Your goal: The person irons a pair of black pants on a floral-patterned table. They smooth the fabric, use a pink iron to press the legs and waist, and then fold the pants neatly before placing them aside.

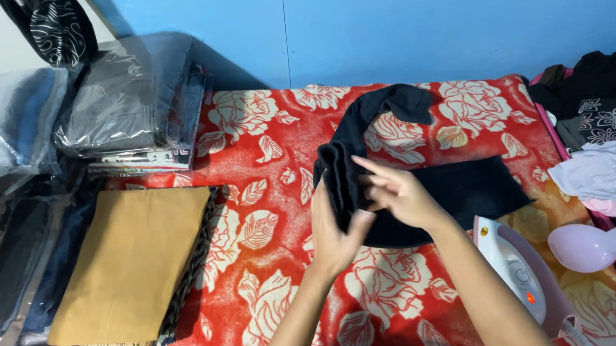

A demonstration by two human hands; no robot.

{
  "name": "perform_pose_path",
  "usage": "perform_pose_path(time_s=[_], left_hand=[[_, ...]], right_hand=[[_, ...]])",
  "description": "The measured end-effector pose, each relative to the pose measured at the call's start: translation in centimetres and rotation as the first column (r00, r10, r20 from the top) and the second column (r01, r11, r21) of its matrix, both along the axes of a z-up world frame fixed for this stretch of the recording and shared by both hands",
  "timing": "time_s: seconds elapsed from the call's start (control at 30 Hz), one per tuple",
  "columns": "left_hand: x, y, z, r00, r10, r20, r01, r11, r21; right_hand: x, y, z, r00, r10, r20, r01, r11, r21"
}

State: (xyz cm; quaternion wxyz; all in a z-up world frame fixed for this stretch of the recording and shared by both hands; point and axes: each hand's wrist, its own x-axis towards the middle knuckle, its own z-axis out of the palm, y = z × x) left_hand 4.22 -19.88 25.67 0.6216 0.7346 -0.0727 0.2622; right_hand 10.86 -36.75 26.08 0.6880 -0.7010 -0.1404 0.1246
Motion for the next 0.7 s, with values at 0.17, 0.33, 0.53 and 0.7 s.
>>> perform_pose_path(time_s=[0.17,0.33,0.53,0.7], left_hand=[[2.5,1.6,-1.5,0.945,-0.194,-0.263,0.253,0.944,0.214],[4.8,3.1,0.3,0.925,-0.290,-0.246,0.361,0.874,0.327],[6.0,1.9,0.7,0.990,0.067,-0.124,-0.090,0.977,-0.192],[3.9,-3.6,-0.7,0.966,0.223,0.129,-0.213,0.973,-0.090]], right_hand=[[2.3,-0.1,1.0,0.941,0.002,0.337,0.154,0.887,-0.435],[4.8,0.6,5.5,0.511,0.519,0.685,0.229,0.686,-0.691],[11.8,-0.8,8.6,0.316,0.540,0.780,0.463,0.630,-0.623],[15.7,-2.6,20.0,0.212,0.541,0.814,0.846,0.315,-0.429]])
